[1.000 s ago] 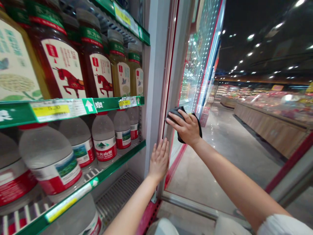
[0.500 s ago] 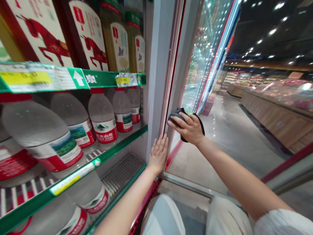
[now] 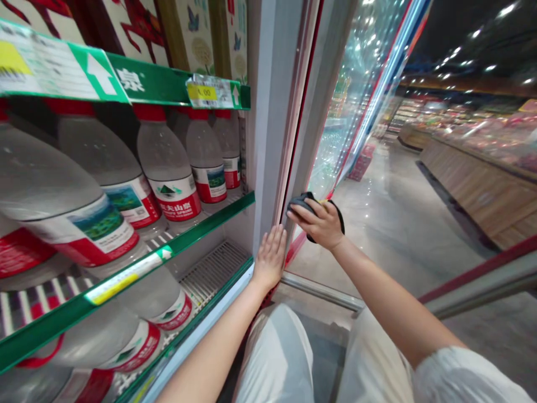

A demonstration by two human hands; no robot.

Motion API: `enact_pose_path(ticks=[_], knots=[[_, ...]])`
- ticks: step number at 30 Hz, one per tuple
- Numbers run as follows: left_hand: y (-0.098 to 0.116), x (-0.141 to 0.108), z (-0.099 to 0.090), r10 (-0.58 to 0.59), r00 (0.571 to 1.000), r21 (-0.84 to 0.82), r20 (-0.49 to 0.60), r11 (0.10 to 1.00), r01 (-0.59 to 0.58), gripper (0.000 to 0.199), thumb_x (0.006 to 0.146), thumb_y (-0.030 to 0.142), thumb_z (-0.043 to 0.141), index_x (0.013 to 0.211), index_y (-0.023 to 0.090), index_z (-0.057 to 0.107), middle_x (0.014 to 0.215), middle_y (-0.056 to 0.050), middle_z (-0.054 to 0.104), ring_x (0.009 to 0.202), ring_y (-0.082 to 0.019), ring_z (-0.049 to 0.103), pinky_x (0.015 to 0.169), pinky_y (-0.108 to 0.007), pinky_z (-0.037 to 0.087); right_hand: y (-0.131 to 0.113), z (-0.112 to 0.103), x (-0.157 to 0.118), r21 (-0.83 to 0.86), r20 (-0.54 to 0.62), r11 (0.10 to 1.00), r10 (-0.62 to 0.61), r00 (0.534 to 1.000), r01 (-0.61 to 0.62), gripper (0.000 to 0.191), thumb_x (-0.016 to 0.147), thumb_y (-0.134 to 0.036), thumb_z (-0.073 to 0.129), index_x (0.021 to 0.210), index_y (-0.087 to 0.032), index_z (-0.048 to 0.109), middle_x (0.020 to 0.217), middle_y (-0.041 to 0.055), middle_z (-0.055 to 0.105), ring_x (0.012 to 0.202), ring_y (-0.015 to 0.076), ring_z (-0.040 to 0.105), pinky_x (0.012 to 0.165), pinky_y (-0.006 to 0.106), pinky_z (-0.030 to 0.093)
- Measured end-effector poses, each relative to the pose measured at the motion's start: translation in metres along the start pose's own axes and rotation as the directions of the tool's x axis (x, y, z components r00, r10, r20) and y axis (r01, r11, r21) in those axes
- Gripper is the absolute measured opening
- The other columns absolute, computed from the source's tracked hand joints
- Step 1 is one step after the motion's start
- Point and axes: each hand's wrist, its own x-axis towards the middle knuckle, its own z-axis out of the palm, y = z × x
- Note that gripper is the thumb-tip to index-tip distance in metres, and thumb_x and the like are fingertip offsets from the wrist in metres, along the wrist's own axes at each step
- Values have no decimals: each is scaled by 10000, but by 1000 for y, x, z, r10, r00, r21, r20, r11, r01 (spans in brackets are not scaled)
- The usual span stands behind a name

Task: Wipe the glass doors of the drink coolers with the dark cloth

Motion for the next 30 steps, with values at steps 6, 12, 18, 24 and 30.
enact_pose_path(ticks=[6,12,18,24,30], knots=[[2,1,0,-37,999,-31,3,999,37,838,920,83,427,1636,110,-7,1700,-168,198,1597,-260,70,1267,-528,263,-15,8,-11,3,-3,990,141,990,-141,422,1036,-243,550,1388,-474,583,1386,-82,680,1335,188,563,1090,402,332],[0,-6,-2,-28,999,14,18,1000,28,819,925,94,442,1634,82,33,1690,-170,240,1596,-264,65,1271,-507,264,-18,0,-29,25,137,994,-105,985,102,390,1038,-222,514,1355,-422,623,1394,-104,671,1297,161,603,1082,369,390],[-3,3,-6,-26,1000,3,-4,1000,26,836,926,81,430,1634,96,-12,1694,-169,232,1596,-263,64,1265,-512,273,-7,1,0,-25,-40,953,302,953,-303,485,1038,-217,490,1472,-431,514,1448,-38,634,1457,233,465,1196,461,286],[0,11,-7,2,1000,-25,-18,1000,-3,877,900,67,443,1638,123,-27,1699,-158,207,1593,-263,107,1265,-506,280,-19,-5,-44,-11,75,1000,-6,997,7,408,1020,-169,520,1358,-371,628,1363,-62,698,1352,145,567,1256,399,242],[2,23,-7,15,999,-62,-48,998,-18,861,914,85,454,1639,127,-8,1699,-180,184,1590,-286,86,1262,-552,269,-8,-5,-23,-83,40,969,235,971,-231,444,1020,-163,510,1416,-349,585,1462,-34,626,1525,177,345,1307,498,43]])
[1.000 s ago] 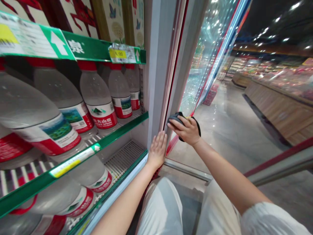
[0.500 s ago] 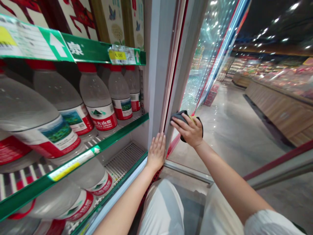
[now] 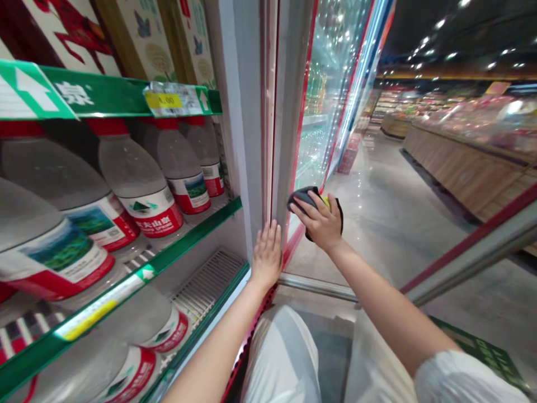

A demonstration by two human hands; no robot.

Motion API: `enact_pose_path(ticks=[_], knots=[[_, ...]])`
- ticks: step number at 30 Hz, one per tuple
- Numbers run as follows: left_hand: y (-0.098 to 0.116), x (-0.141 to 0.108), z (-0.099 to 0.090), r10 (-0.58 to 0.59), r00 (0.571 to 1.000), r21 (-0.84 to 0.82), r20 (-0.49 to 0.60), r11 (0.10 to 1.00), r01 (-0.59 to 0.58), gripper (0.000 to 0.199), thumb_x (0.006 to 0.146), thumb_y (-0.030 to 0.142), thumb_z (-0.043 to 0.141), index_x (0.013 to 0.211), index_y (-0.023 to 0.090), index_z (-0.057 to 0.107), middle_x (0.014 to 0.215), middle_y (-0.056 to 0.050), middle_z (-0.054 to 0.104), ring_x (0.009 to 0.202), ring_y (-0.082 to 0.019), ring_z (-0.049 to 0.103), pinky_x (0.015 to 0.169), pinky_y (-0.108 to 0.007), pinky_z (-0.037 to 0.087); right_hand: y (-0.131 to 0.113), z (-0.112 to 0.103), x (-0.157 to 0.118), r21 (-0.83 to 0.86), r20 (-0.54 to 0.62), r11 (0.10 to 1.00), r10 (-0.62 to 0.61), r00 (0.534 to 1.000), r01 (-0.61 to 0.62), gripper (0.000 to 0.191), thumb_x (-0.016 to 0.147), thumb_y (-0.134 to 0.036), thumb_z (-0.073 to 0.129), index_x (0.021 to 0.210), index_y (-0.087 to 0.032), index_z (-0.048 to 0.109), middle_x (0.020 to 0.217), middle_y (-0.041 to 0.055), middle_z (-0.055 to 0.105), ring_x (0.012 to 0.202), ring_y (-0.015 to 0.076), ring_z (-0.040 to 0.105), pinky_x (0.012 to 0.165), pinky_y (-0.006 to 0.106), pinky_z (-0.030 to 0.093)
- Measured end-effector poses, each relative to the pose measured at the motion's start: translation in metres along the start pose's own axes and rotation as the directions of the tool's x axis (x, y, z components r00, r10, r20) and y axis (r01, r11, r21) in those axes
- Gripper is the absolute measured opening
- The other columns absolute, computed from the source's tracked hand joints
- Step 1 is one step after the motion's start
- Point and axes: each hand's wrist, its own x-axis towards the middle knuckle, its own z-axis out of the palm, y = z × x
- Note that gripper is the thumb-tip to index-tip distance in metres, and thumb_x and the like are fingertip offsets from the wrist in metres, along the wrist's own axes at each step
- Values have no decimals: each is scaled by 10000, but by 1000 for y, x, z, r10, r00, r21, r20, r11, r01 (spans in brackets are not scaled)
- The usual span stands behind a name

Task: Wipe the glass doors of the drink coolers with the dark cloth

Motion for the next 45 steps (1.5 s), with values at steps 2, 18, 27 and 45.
enact_pose_path(ticks=[2,18,27,45], knots=[[1,3,-1,5,1000,-3,-16,1000,-5,864,916,86,462,1638,118,-12,1701,-186,166,1589,-287,65,1265,-549,265,-13,8,-2,-30,-55,994,106,993,-108,463,1008,-152,507,1438,-308,575,1485,-3,607,1566,197,248,1305,520,0],[-14,39,16,135,988,-3,-72,991,-136,738,963,155,492,1634,202,187,1653,-88,309,1579,-218,-7,1308,-519,24,-6,3,-64,-126,77,983,146,986,-136,586,972,-122,532,1476,-422,515,1472,-83,612,1519,156,344,1310,484,-52],[-23,43,7,171,985,73,-20,983,-169,720,945,128,479,1619,221,245,1607,-48,402,1577,-164,-6,1301,-477,-64,5,2,-77,32,135,980,-197,971,194,461,1018,-163,459,1407,-375,591,1463,-132,609,1455,98,443,1330,389,-18],[31,42,17,-53,997,255,-47,965,64,942,854,212,633,1640,127,121,1694,-165,207,1594,-266,5,1293,-524,104,-4,7,-67,204,-190,931,340,921,-302,567,998,-145,486,1531,-340,473,1508,-1,582,1572,196,235,1297,519,-79]])
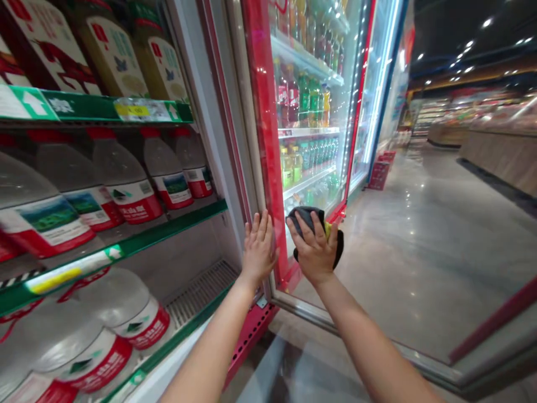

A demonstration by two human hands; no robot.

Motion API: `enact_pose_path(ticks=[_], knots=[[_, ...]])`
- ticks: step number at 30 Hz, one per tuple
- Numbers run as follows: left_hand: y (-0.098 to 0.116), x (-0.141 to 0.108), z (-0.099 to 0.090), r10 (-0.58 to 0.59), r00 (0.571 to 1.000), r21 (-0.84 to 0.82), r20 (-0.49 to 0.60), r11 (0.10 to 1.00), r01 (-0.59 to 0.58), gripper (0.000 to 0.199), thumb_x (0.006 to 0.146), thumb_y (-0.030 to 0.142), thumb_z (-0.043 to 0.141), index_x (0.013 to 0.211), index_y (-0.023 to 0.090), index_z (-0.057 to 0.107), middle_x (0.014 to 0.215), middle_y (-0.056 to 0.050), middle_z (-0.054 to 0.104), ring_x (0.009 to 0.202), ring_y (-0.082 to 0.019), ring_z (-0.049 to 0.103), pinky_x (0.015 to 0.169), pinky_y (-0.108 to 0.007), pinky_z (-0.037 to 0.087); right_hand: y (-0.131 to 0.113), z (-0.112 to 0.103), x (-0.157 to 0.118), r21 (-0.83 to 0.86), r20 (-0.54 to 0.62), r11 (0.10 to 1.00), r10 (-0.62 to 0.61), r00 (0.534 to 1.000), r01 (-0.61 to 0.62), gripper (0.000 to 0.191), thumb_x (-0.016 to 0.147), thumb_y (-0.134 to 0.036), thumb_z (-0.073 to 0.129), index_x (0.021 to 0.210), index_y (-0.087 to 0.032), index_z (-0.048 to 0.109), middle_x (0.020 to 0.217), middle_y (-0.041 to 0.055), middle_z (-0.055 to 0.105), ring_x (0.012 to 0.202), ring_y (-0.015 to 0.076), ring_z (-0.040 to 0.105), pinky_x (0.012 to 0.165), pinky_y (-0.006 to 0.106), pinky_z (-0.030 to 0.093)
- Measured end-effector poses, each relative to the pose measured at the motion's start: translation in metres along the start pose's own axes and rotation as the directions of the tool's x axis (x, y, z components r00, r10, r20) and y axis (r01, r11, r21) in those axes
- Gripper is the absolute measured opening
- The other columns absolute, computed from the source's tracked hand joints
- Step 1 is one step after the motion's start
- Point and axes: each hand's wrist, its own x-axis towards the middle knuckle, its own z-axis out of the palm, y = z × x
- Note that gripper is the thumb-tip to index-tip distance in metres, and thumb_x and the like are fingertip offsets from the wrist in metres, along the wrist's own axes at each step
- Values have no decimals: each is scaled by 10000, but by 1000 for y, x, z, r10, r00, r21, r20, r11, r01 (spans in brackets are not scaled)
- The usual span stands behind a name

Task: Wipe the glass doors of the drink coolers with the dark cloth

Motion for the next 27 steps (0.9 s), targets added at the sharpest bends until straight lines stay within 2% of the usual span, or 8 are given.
enact_pose_path(ticks=[4,8,14,16,19,22,24,27], knots=[[32,-14,16,-93,995,-100,-36,991,89,1013,858,229,649,1648,186,16,1717,-171,100,1592,-297,-14,1273,-571,144,-7,2,-3,53,9,999,-2,1000,1,617,981,-162,499,1563,-355,424,1504,13,586,1546,235,306,1304,524,-31],[46,-23,32,3,1000,-221,-8,975,-5,1124,854,300,718,1637,224,-85,1715,-193,-54,1583,-327,-46,1246,-582,216,43,-32,-21,-42,-149,997,53,988,-59,621,932,-141,581,1506,-370,519,1464,66,610,1521,334,339,1281,612,105],[45,-18,51,33,997,-267,-72,962,-51,1201,800,318,818,1632,336,-47,1673,-170,-240,1548,-372,-138,1200,-638,259,80,-64,7,4,-480,980,177,859,-200,491,965,-166,531,1434,-296,598,1303,121,628,1444,383,449,1228,736,140],[43,-16,57,22,995,-274,-96,961,-48,1224,781,295,833,1626,356,-50,1675,-169,-233,1549,-378,-125,1196,-647,262,65,-57,16,-17,-419,981,170,892,-195,483,983,-184,497,1451,-276,575,1279,119,653,1468,366,423,1232,731,115],[42,-14,63,24,991,-300,-134,952,-63,1179,790,307,823,1629,366,-3,1685,-162,-211,1556,-380,-104,1200,-653,244,37,-41,12,-119,-137,990,55,989,-71,518,978,-255,536,1495,-230,523,1458,135,587,1542,345,289,1260,654,126],[43,-12,66,18,987,-323,-157,944,-69,1121,807,358,802,1632,364,43,1696,-159,-174,1563,-377,-81,1206,-648,232,36,-40,-5,-188,132,970,-130,983,153,568,940,-281,606,1501,-302,516,1567,64,511,1563,288,244,1293,565,60],[45,-11,66,2,988,-317,-153,947,-51,1120,802,348,807,1633,358,57,1698,-169,-155,1565,-380,-73,1207,-645,234,57,-52,-11,-228,127,956,-160,979,186,598,927,-244,600,1507,-352,502,1579,36,499,1563,273,250,1292,558,72],[50,-10,66,-23,989,-282,-145,959,-19,1188,758,290,845,1637,341,48,1694,-200,-136,1563,-387,-67,1201,-651,247,98,-75,-4,-307,-155,948,32,987,-79,686,912,-231,549,1580,-279,403,1620,123,422,1557,370,243,1229,680,164]])
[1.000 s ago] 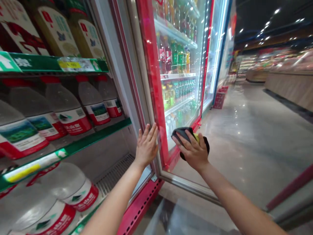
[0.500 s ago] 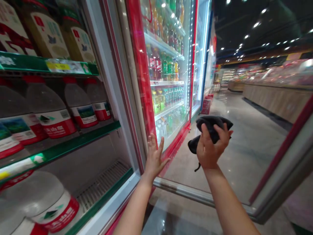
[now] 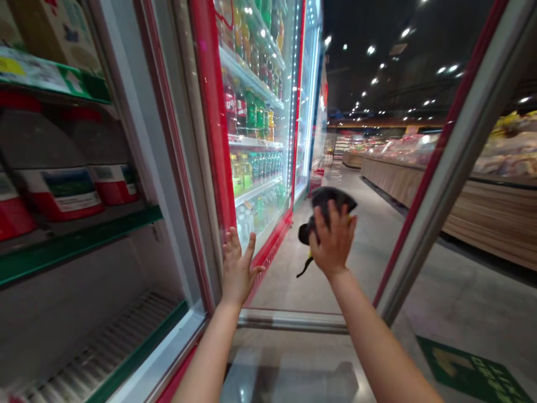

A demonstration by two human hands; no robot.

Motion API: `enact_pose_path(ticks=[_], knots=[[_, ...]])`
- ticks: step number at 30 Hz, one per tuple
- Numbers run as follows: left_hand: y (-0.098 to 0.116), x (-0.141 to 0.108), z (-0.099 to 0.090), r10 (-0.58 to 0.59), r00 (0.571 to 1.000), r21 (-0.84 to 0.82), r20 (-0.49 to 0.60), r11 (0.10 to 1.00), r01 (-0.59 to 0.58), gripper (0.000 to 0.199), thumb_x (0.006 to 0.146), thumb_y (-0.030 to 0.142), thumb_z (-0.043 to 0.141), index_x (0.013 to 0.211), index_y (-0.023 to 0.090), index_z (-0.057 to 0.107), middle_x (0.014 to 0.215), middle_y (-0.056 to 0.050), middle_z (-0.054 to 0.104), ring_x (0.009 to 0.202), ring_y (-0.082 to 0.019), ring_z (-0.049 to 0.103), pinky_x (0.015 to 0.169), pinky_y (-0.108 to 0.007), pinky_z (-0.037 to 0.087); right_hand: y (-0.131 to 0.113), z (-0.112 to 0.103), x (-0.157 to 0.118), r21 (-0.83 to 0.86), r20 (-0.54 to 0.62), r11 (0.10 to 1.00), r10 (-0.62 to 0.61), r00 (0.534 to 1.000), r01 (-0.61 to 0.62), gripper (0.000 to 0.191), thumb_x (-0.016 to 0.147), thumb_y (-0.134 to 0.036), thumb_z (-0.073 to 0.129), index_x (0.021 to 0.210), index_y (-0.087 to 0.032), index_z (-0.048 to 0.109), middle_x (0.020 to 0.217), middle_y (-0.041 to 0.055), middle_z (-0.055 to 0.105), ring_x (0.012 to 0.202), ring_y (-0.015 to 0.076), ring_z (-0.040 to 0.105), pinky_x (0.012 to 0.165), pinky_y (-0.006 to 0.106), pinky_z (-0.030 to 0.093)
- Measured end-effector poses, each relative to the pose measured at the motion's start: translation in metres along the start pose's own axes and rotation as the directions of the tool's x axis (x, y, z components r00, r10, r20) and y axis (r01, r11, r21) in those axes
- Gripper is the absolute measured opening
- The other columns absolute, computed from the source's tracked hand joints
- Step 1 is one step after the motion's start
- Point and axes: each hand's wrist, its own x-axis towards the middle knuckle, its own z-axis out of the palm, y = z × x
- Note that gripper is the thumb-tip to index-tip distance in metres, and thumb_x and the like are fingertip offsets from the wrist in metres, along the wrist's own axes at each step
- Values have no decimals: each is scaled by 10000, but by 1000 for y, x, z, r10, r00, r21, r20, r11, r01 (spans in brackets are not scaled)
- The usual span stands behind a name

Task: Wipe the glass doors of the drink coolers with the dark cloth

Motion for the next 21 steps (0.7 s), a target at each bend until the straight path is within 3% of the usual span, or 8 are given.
enact_pose_path(ticks=[2,4,7,10,12,16,18,21], knots=[[1,0,2,-13,1000,24,-6,1000,13,1233,728,271,869,1637,338,39,1692,-214,-127,1560,-390,-65,1194,-660,255,13,0,10,-3,-142,975,220,965,-223,748,894,-234,513,1618,-217,326,1635,178,373,1546,436,231,1176,750,192],[-1,0,5,-19,1000,32,-6,999,19,1249,719,266,876,1635,348,30,1690,-211,-132,1557,-395,-68,1187,-666,261,5,2,14,22,-149,955,297,943,-297,758,881,-234,503,1618,-199,328,1639,184,362,1549,455,204,1164,767,193],[-8,1,9,-2,1000,24,8,1000,1,1241,735,281,867,1629,368,10,1686,-192,-170,1551,-408,-80,1178,-681,260,-27,7,5,32,63,997,73,995,-75,655,902,-280,568,1548,-236,467,1622,123,417,1571,398,165,1222,703,160],[-13,5,10,23,1000,20,7,1000,-23,1243,741,302,864,1625,384,-5,1679,-171,-218,1545,-426,-98,1178,-699,230,-29,8,-8,71,195,980,-196,961,185,553,934,-309,614,1482,-331,542,1580,25,494,1572,289,212,1290,577,102],[-12,7,8,37,999,11,-8,999,-37,1229,753,307,855,1623,393,-8,1682,-154,-230,1545,-427,-110,1183,-704,208,-2,3,-17,36,168,985,-171,971,168,535,943,-289,624,1469,-355,553,1579,23,497,1569,273,230,1294,545,131],[-5,10,4,36,999,-12,-2,999,-36,1219,753,359,853,1633,367,9,1682,-154,-244,1547,-436,-119,1191,-703,190,60,-10,-56,-29,16,999,18,1000,-17,606,937,-249,623,1525,-317,493,1636,93,406,1563,341,243,1246,598,252],[-3,10,3,24,1000,-4,16,1000,-24,1228,743,404,855,1639,339,18,1677,-164,-257,1546,-453,-116,1195,-702,184,66,-12,-80,-5,5,1000,31,1000,-31,651,923,-219,624,1547,-304,461,1649,100,381,1568,350,227,1243,613,256],[-6,11,4,32,999,11,27,999,-32,1233,742,453,847,1640,337,10,1675,-159,-275,1540,-472,-131,1189,-715,183,48,-8,-93,55,105,989,-143,984,138,618,910,-192,632,1496,-355,523,1597,36,476,1570,293,240,1285,572,186]])
